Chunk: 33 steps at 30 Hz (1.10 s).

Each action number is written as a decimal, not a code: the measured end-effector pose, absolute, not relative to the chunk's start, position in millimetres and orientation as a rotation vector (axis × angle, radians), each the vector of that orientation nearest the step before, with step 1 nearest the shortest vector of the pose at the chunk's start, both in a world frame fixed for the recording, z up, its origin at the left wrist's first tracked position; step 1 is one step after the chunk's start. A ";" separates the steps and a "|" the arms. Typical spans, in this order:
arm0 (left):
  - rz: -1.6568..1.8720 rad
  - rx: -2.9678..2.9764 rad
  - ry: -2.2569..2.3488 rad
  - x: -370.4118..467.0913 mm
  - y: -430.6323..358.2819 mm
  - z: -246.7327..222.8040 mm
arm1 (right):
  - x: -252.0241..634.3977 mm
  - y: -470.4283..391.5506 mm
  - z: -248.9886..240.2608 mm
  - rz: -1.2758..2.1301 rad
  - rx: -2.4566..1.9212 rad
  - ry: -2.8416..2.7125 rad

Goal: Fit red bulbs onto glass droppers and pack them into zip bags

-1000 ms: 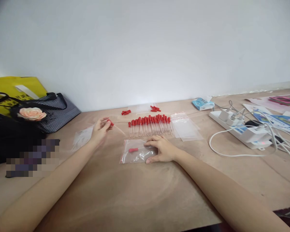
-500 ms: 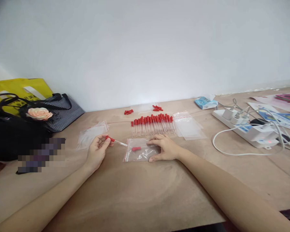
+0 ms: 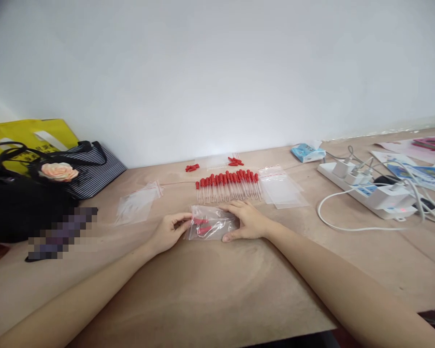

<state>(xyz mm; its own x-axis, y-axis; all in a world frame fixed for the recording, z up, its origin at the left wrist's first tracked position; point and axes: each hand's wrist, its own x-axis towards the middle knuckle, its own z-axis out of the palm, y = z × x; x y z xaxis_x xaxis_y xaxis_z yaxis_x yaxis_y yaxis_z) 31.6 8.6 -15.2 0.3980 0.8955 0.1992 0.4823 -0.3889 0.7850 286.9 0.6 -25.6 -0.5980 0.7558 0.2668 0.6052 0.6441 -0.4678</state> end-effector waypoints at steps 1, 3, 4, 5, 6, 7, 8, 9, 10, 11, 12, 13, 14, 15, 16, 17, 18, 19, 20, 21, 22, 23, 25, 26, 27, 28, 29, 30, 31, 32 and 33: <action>0.804 2.047 1.189 33.1 10.3 -15.8 | 286.8 0.6 -25.5 0.456 -1.063 -2.425; 0.760 2.068 1.218 34.9 12.4 -16.0 | 286.5 0.6 -25.3 0.446 -1.056 -2.430; 0.731 2.066 1.217 35.0 12.6 -15.4 | 286.4 0.7 -25.3 0.439 -1.056 -2.430; 0.696 2.066 1.204 34.8 12.4 -14.5 | 286.4 0.8 -25.4 0.433 -1.058 -2.430; 0.664 2.073 1.183 34.3 11.6 -13.4 | 286.4 1.0 -25.6 0.427 -1.058 -2.430; 0.635 2.089 1.158 33.6 10.6 -12.2 | 286.5 1.2 -25.8 0.425 -1.055 -2.433; 0.616 2.114 1.138 32.9 9.4 -11.2 | 286.7 1.5 -26.2 0.423 -1.048 -2.437; 0.617 2.146 1.127 32.2 8.2 -10.5 | 286.9 1.8 -26.6 0.421 -1.039 -2.440; 0.630 2.177 1.125 31.7 7.1 -10.4 | 287.2 2.0 -27.0 0.421 -1.031 -2.441; 0.649 2.202 1.132 31.4 6.4 -10.8 | 287.6 2.3 -27.4 0.422 -1.026 -2.437; 0.667 2.213 1.147 31.4 5.8 -11.6 | 288.0 2.5 -27.7 0.426 -1.025 -2.430; 0.685 2.209 1.165 31.6 5.5 -12.6 | 288.4 2.6 -28.0 0.433 -1.028 -2.421; 0.704 2.195 1.185 32.0 5.2 -13.7 | 288.8 2.7 -28.1 0.441 -1.035 -2.411; 0.723 2.176 1.204 32.6 5.0 -14.7 | 289.2 2.6 -28.2 0.448 -1.042 -2.401; 0.739 2.157 1.220 33.4 4.8 -15.6 | 289.5 2.6 -28.2 0.453 -1.046 -2.394; 0.755 2.143 1.232 34.1 4.5 -16.2 | 289.7 2.4 -28.2 0.457 -1.043 -2.390; 0.766 2.137 1.240 34.8 4.2 -16.6 | 289.7 2.2 -28.1 0.461 -1.036 -2.390; 0.770 2.134 1.241 35.2 4.0 -17.1 | 289.6 2.0 -28.0 0.466 -1.026 -2.391; 0.773 2.126 1.236 35.2 4.3 -17.7 | 289.5 1.8 -28.0 0.471 -1.018 -2.392; 0.788 2.101 1.234 34.7 5.1 -18.6 | 289.2 1.6 -28.1 0.476 -1.016 -2.391; 0.809 2.057 1.234 33.5 6.6 -19.6 | 289.0 1.4 -28.2 0.479 -1.019 -2.390; 0.836 1.998 1.237 31.8 9.2 -20.6 | 288.8 1.3 -28.4 0.480 -1.024 -2.387; 0.900 1.884 1.280 26.9 17.8 -22.0 | 288.4 1.2 -28.7 0.482 -1.029 -2.383; 0.927 1.853 1.326 24.5 24.1 -22.1 | 288.3 1.3 -28.8 0.484 -1.029 -2.384; 0.946 1.847 1.384 22.4 31.9 -21.7 | 288.1 1.4 -28.8 0.486 -1.029 -2.387; 0.957 1.860 1.459 21.2 41.2 -20.8 | 288.0 1.5 -28.7 0.485 -1.030 -2.391; 0.960 1.866 1.513 21.0 51.9 -19.6 | 287.9 1.6 -28.6 0.484 -1.034 -2.395; 0.954 1.867 1.546 22.2 63.8 -18.2 | 287.9 1.7 -28.4 0.482 -1.037 -2.401; 0.937 1.869 1.574 24.7 76.6 -16.9 | 287.8 1.8 -28.2 0.479 -1.040 -2.406; 0.920 1.863 1.617 28.4 90.0 -15.8 | 287.8 1.9 -28.1 0.477 -1.041 -2.410; 0.902 1.852 1.667 33.1 103.3 -14.9 | 287.7 2.1 -27.9 0.476 -1.040 -2.413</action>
